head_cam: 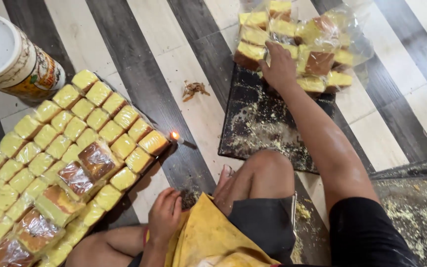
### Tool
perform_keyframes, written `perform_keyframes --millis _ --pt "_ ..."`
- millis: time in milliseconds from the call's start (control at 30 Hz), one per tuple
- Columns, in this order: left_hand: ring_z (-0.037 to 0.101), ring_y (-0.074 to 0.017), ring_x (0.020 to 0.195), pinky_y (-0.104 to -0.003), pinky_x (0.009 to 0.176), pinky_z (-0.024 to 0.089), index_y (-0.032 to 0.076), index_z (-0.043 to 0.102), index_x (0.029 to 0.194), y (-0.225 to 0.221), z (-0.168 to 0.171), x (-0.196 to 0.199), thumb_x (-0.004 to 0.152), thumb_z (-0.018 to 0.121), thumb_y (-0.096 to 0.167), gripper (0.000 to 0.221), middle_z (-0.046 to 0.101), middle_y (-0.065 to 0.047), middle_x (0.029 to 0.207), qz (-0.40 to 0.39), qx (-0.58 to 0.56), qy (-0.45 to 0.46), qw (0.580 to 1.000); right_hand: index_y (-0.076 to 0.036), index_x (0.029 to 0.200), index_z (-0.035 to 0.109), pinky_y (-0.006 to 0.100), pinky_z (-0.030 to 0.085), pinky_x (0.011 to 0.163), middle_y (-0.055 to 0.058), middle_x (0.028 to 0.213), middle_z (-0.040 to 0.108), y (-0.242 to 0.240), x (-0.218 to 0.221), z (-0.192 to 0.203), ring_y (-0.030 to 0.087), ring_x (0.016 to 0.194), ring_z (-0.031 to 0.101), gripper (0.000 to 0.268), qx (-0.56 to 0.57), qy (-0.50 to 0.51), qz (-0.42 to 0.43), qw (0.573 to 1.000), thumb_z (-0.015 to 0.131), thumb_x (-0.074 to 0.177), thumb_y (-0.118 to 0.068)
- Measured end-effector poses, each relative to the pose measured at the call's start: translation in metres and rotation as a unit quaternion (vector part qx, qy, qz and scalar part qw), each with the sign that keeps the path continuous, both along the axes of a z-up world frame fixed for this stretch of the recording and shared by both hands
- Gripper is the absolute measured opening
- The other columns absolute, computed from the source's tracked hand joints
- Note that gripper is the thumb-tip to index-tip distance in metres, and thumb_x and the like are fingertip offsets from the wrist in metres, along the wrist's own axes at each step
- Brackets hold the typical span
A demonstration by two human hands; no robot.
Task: The person sits on the floor and wraps rectangular cake slices in clear plastic wrap, pressing the wrap around each cake and holding the seam near a lit candle to shrink and seal it. Wrapped cakes are placed onto a tray beside them while unwrapped cakes are taken from an adjacent tray.
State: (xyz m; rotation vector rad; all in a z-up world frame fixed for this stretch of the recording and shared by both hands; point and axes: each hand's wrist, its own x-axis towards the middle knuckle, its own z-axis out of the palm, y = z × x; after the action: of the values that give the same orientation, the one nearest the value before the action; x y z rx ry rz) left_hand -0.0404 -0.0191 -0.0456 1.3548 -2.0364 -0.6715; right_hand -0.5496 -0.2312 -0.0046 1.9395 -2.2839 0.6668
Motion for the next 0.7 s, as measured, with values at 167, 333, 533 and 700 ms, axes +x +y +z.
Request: perform_keyframes --millis 167,333,533,700 --pt "0.073 -0.0282 0.091 -0.036 0.079 0.058 0.006 0.076 0.101 -0.004 -0.015 0.006 0.089 0.07 0.016 0.016 0.074 -0.009 0.103 0.019 0.101 0.011 0.995 -0.004 0.139 0.055 0.055 0.035 0.103 0.02 0.128 0.061 -0.051 0.024 -0.002 0.04 0.123 0.051 0.057 0.054 0.059 -0.014 0.997 0.074 0.089 -0.025" --pt "0.073 -0.0302 0.089 -0.037 0.077 0.058 0.006 0.076 0.099 -0.009 -0.033 0.017 0.089 0.069 0.018 0.017 0.076 -0.01 0.098 0.058 0.107 0.049 0.991 -0.012 0.112 0.069 0.051 0.028 0.122 0.009 0.12 0.069 -0.056 0.025 -0.002 0.028 0.126 0.058 0.017 0.056 0.094 -0.013 0.994 0.058 0.107 -0.024" --pt "0.075 -0.0302 0.085 -0.037 0.074 0.059 0.007 0.076 0.099 -0.006 -0.042 0.008 0.088 0.069 0.019 0.017 0.076 -0.01 0.095 0.074 0.163 0.098 0.979 -0.006 0.105 0.065 0.058 0.024 0.124 0.012 0.102 0.072 -0.02 0.033 0.048 0.026 0.101 0.068 0.025 0.121 0.026 0.01 0.992 0.045 0.109 -0.021" --pt "0.075 -0.0292 0.083 -0.037 0.073 0.059 0.007 0.077 0.099 -0.003 -0.028 0.013 0.088 0.072 0.021 0.018 0.077 -0.009 0.096 0.047 0.173 0.106 0.978 0.0 0.114 0.053 0.043 0.054 0.072 0.017 0.092 0.062 0.045 0.063 0.059 0.028 0.082 0.063 0.024 -0.136 -0.185 0.103 0.968 0.045 0.112 -0.022"
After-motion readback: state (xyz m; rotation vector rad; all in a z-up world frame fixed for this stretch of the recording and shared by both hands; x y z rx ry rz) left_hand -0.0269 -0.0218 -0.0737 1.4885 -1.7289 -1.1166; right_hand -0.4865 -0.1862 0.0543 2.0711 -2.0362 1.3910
